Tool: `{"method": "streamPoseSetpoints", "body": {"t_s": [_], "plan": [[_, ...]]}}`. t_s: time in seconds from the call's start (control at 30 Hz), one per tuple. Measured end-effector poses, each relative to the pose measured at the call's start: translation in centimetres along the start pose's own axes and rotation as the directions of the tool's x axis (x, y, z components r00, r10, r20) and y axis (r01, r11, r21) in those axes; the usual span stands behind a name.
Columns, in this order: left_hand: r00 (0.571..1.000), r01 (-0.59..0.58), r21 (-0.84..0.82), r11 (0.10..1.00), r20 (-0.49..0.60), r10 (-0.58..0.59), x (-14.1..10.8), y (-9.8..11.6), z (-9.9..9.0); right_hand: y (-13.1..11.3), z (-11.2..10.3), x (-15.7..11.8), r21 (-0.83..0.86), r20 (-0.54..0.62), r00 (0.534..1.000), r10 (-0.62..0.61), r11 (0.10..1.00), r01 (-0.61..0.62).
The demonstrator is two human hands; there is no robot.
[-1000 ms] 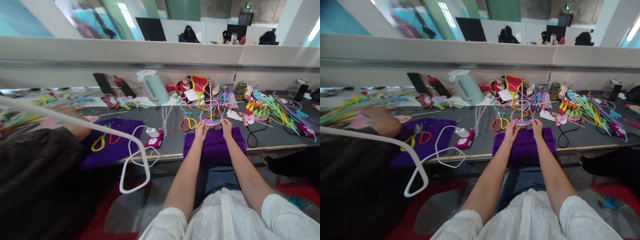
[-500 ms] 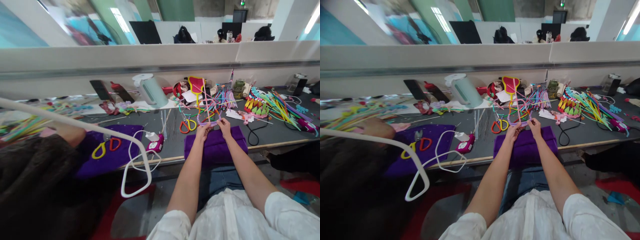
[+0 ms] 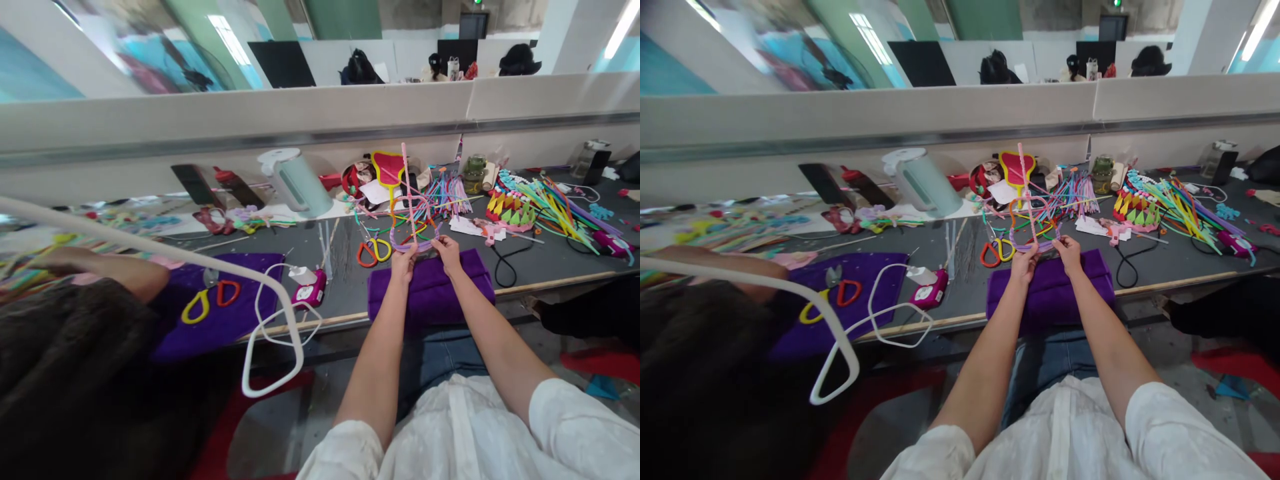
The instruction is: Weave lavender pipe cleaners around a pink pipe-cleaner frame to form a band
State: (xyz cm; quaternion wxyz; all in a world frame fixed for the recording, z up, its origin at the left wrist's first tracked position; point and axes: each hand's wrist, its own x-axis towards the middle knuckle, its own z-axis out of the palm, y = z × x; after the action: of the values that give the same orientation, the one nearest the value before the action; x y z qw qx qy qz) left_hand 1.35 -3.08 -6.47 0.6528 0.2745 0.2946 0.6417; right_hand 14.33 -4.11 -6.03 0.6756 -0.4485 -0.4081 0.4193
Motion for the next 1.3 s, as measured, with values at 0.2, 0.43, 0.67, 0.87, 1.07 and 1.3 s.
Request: {"method": "streamPoseSetpoints", "body": {"t_s": [0.2, 0.43, 0.67, 0.87, 1.07, 1.3], "plan": [[1.0, -0.021, -0.01, 1.0, -0.015, 0.021, -0.1, -0.1, 0.0, -0.2, -0.2, 0.1, -0.002, -0.028, 0.999, -0.028, 1.0, 0.028], [0.999, -0.026, -0.066, 0.997, -0.049, 0.023, 0.2, 0.0, 0.1, 0.8, -0.2, 0.2, -0.145, -0.049, 0.996, -0.069, 0.987, 0.062], [1.0, -0.016, -0.022, 1.0, -0.022, 0.016, 0.0, 0.0, 0.0, 0.2, -0.3, -0.1, -0.08, 0.037, 0.999, -0.038, 0.996, 0.041], [1.0, 0.007, 0.031, 0.999, 0.001, -0.007, -0.3, 0.2, 0.1, -0.4, -0.1, -0.4, -0.082, 0.047, 0.997, -0.056, 0.995, 0.06], [0.992, -0.042, 0.026, 0.999, -0.12, 0.044, -0.1, -0.2, 0.5, 0.2, -0.1, -0.2, -0.129, -0.007, 0.997, -0.072, 0.989, 0.07], [0.985, -0.044, 0.098, 0.994, -0.161, 0.06, 0.1, -0.6, 0.7, 0.3, -0.2, -0.2, -0.203, -0.043, 0.994, -0.102, 0.975, 0.091]]}}
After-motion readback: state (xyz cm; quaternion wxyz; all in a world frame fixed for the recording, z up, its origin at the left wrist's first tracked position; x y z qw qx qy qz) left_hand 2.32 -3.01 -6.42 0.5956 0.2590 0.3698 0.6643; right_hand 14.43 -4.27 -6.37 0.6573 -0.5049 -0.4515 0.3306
